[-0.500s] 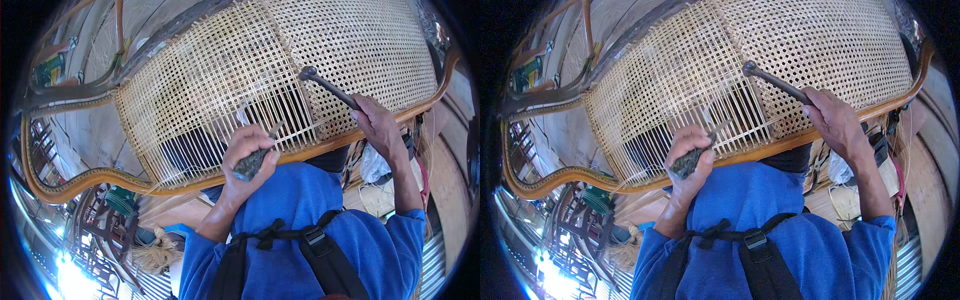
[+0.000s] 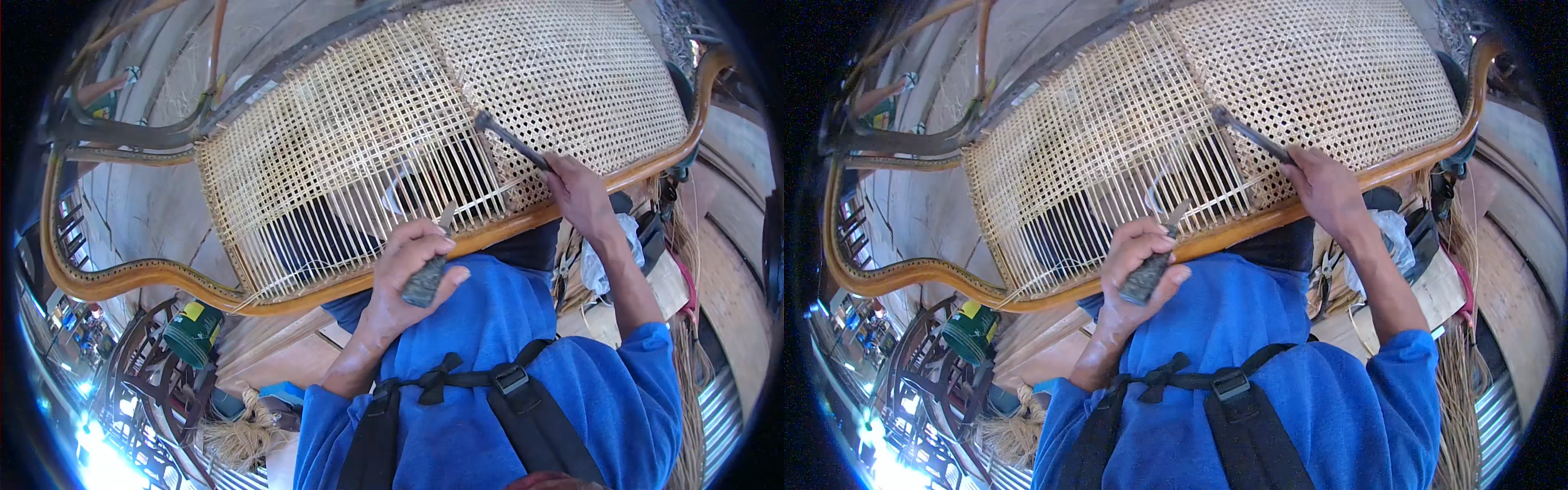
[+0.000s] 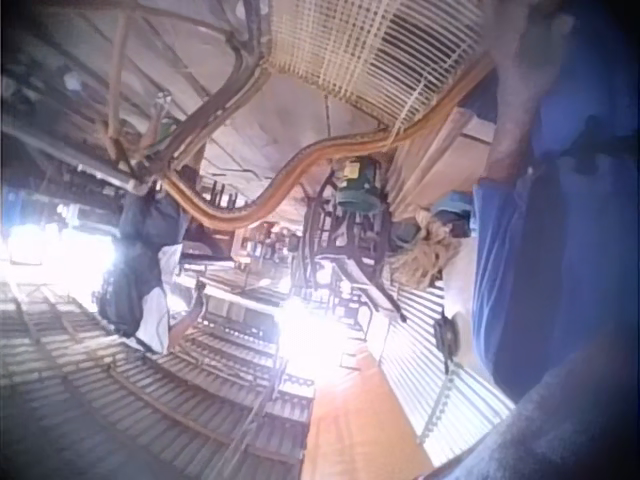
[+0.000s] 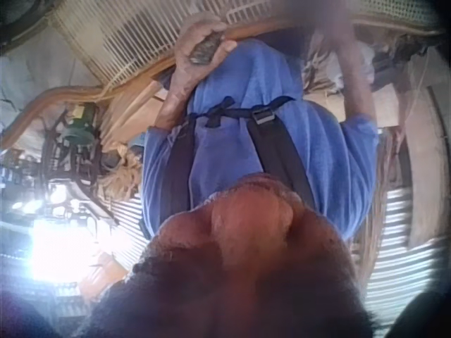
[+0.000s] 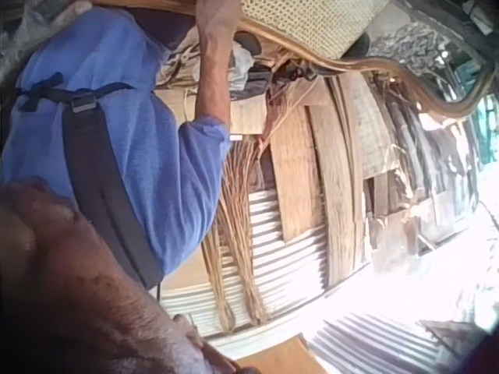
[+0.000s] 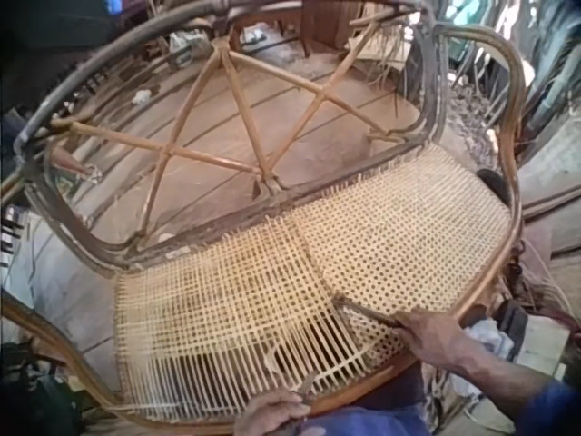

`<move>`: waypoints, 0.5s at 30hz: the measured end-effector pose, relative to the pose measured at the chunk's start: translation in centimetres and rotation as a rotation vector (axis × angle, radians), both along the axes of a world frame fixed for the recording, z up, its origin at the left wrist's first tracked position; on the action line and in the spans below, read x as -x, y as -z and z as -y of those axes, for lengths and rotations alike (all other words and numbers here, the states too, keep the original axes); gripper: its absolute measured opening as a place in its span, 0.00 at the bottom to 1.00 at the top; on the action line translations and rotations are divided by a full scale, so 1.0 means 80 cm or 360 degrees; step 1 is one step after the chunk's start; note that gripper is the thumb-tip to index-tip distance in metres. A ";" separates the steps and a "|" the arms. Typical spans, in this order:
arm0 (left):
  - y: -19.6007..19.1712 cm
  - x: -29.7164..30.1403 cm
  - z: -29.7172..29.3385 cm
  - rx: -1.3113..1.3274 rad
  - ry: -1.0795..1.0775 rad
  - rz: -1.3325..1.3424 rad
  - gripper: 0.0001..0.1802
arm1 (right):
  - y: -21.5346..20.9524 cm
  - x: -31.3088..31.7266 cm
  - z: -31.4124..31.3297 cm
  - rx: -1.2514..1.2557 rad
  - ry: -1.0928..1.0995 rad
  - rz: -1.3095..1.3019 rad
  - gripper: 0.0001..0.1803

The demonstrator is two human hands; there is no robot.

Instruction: Weaving rattan strips into a chair frame and trimming the excess with a knife.

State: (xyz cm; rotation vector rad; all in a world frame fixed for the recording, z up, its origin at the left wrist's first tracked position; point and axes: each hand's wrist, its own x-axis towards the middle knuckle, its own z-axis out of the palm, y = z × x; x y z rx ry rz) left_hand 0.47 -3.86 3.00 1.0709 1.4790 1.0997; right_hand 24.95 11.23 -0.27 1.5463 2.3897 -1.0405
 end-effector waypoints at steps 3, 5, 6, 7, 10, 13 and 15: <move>-0.007 -0.018 -0.015 -0.0426 0.0388 -0.0394 0.21 | -0.036 -0.014 0.038 0.0320 0.0613 -0.0196 0.16; -0.026 -0.047 -0.041 -0.0680 0.0673 -0.0226 0.20 | -0.063 -0.039 0.068 0.0744 0.0869 -0.0537 0.17; -0.039 -0.066 -0.055 -0.0816 0.0945 -0.0218 0.18 | -0.077 -0.049 0.086 0.1198 0.1110 -0.0858 0.18; -0.040 -0.094 -0.070 -0.0999 0.1181 -0.0009 0.14 | -0.086 -0.051 0.104 0.1112 0.1234 -0.1089 0.20; -0.055 -0.157 -0.078 -0.1458 0.1129 -0.0290 0.15 | -0.098 -0.083 0.151 0.0974 0.1583 -0.1835 0.20; -0.041 -0.202 -0.062 -0.1683 0.1171 -0.0540 0.17 | -0.091 -0.106 0.168 0.0821 0.1784 -0.2090 0.18; -0.035 -0.220 -0.048 -0.1610 0.1340 -0.0634 0.18 | -0.068 -0.131 0.171 0.0980 0.1780 -0.1841 0.16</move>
